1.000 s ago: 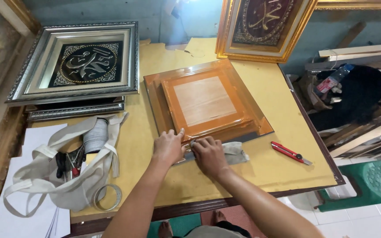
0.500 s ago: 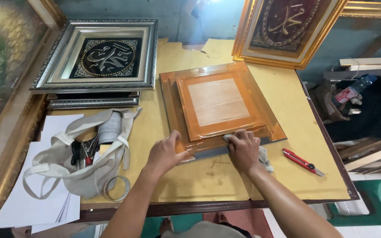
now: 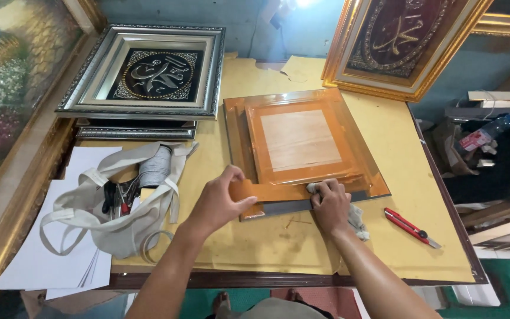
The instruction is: Applying adhesive tape to the back of a picture frame to secure the backing and smoothing it with a cloth.
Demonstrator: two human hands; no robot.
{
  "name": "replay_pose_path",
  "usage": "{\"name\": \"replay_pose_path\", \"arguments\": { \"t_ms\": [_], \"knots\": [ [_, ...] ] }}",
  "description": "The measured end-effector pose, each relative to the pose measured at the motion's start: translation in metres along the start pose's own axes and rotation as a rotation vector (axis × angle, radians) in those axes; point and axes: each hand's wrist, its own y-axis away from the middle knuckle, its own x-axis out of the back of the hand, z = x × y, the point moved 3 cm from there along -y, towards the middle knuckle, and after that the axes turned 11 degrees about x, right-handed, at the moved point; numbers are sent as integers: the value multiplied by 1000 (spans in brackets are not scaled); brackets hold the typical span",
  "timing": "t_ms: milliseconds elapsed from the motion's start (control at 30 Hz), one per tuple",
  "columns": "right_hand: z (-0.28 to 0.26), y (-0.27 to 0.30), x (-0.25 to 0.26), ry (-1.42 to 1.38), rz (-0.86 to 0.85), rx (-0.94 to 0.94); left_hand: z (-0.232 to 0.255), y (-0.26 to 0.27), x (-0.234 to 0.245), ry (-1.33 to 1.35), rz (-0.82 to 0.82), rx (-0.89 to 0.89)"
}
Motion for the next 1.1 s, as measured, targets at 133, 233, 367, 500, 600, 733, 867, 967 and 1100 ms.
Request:
{"name": "replay_pose_path", "arguments": {
  "t_ms": [133, 233, 367, 500, 600, 733, 867, 967, 1100],
  "knots": [
    [3, 1, -4, 41, -4, 12, -44, -10, -11, 8, 8, 19],
    [-2, 0, 1, 48, 13, 11, -59, -14, -18, -57, 36, 7],
    [-2, 0, 2, 28, 15, 19, -69, -19, -27, -147, 60, -26],
    [0, 1, -1, 31, 36, 31, -73, -28, -33, -256, 100, -86],
    [-3, 1, 5, 28, 46, 41, -75, -31, -37, -319, 128, -108],
    [4, 4, -4, 51, 84, 41, -74, -37, -42, -376, 150, -127],
    [-3, 5, 14, -100, 164, 2, -70, -43, -47, -447, 133, -84],
    [0, 9, 27, -291, 142, -184, -66, -50, -52, -489, 98, -52],
    [10, 7, 19, -451, 118, -202, -63, -57, -58, -622, 46, -26]
  ]
}}
